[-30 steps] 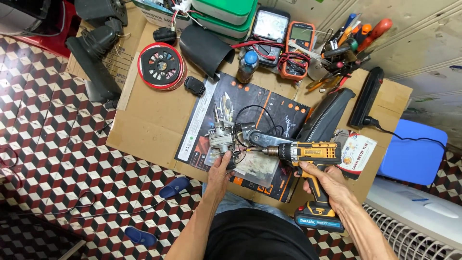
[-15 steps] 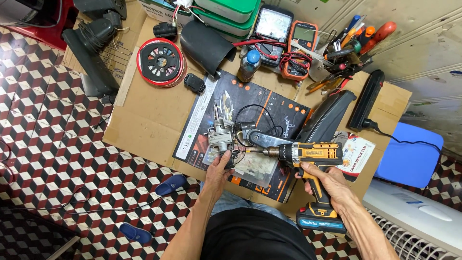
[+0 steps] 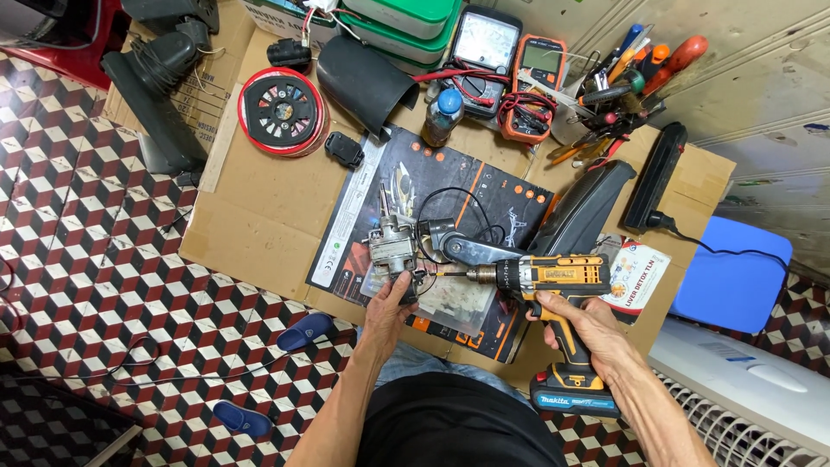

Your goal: The person disassembles a small electrical motor using a cordless drill to remove screws. They separate the motor housing and internal components, placing them on the workbench. The person then uses the drill to reassemble the motor parts.

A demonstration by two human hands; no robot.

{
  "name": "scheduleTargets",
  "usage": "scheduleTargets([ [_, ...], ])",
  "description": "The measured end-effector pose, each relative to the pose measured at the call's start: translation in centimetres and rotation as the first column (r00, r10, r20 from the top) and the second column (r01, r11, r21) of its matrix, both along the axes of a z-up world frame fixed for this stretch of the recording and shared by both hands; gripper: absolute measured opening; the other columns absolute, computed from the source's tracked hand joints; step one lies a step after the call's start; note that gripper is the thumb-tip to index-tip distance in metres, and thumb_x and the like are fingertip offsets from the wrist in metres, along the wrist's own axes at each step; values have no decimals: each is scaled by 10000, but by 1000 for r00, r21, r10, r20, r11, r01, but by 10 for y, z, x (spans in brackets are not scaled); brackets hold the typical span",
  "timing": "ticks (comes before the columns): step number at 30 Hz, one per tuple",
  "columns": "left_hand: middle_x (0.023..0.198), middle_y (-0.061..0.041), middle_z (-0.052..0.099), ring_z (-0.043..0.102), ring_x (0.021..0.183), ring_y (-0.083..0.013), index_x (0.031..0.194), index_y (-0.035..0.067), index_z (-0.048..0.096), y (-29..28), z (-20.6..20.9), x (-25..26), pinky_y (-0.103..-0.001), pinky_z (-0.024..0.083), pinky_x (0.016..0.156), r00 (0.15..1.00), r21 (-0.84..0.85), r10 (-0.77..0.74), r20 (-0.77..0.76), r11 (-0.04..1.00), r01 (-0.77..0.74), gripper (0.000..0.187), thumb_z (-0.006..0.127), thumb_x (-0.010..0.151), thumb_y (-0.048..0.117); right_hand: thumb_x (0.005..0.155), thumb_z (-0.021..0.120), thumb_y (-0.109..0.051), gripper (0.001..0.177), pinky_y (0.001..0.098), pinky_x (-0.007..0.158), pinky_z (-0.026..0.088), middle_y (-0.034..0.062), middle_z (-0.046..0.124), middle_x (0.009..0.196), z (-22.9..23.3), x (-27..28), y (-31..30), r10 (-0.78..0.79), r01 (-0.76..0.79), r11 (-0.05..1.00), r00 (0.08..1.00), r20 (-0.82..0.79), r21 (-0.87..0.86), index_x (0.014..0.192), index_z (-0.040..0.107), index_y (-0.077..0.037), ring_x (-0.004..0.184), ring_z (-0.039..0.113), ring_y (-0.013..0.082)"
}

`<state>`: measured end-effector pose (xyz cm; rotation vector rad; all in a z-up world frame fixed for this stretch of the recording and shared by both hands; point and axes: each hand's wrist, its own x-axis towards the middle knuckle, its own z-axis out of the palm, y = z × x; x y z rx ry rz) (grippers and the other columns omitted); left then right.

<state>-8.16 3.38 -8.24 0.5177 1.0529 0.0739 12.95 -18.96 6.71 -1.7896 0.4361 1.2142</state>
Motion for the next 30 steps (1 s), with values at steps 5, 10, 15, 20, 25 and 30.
scheduleTargets([
  [5,946,-4,703,621,847,-112,1155,65,683,1,0,0,-281,533,788,1000,-1,-18,-24,1000,18,480,778,854,427,815,773,-299,402,265,389,496,199,763,804,-3,0,-1,-2,2,1000,1000,22,14,1028,743,42,442,599,155],
  [10,976,-8,709,627,864,-109,1170,64,672,2,4,1,-283,532,791,1000,-4,-14,-23,1000,14,487,770,856,423,808,777,-311,418,264,389,502,198,763,810,-6,0,-2,10,-10,1000,1000,22,0,1026,740,43,439,601,160],
  [15,986,-9,712,632,872,-116,1182,72,667,2,2,1,-288,536,792,1000,-12,-10,-27,1000,10,486,769,852,413,795,789,-321,436,267,402,514,197,765,818,-9,2,-4,13,-13,1000,1000,3,10,1026,734,45,446,604,161],
  [20,975,-23,704,635,862,-129,1141,57,685,4,-6,-4,-296,545,801,1000,10,-30,-8,1000,30,441,773,873,396,811,778,-330,448,284,421,527,209,778,868,2,12,6,46,-46,999,998,-49,-10,1054,727,43,486,608,166],
  [25,968,-24,703,640,870,-125,1110,61,701,11,7,-2,-303,557,812,998,28,-54,26,998,53,383,766,889,368,810,752,-245,404,280,473,568,188,790,1011,15,33,11,27,0,993,974,-225,118,1114,718,20,559,653,163],
  [30,989,-19,721,660,894,-122,1116,55,715,13,11,0,-297,569,829,996,28,-90,-2,996,90,392,752,883,368,806,749,-127,372,298,477,533,212,803,1043,7,42,6,-6,78,972,952,-307,222,1079,650,105,565,602,155],
])
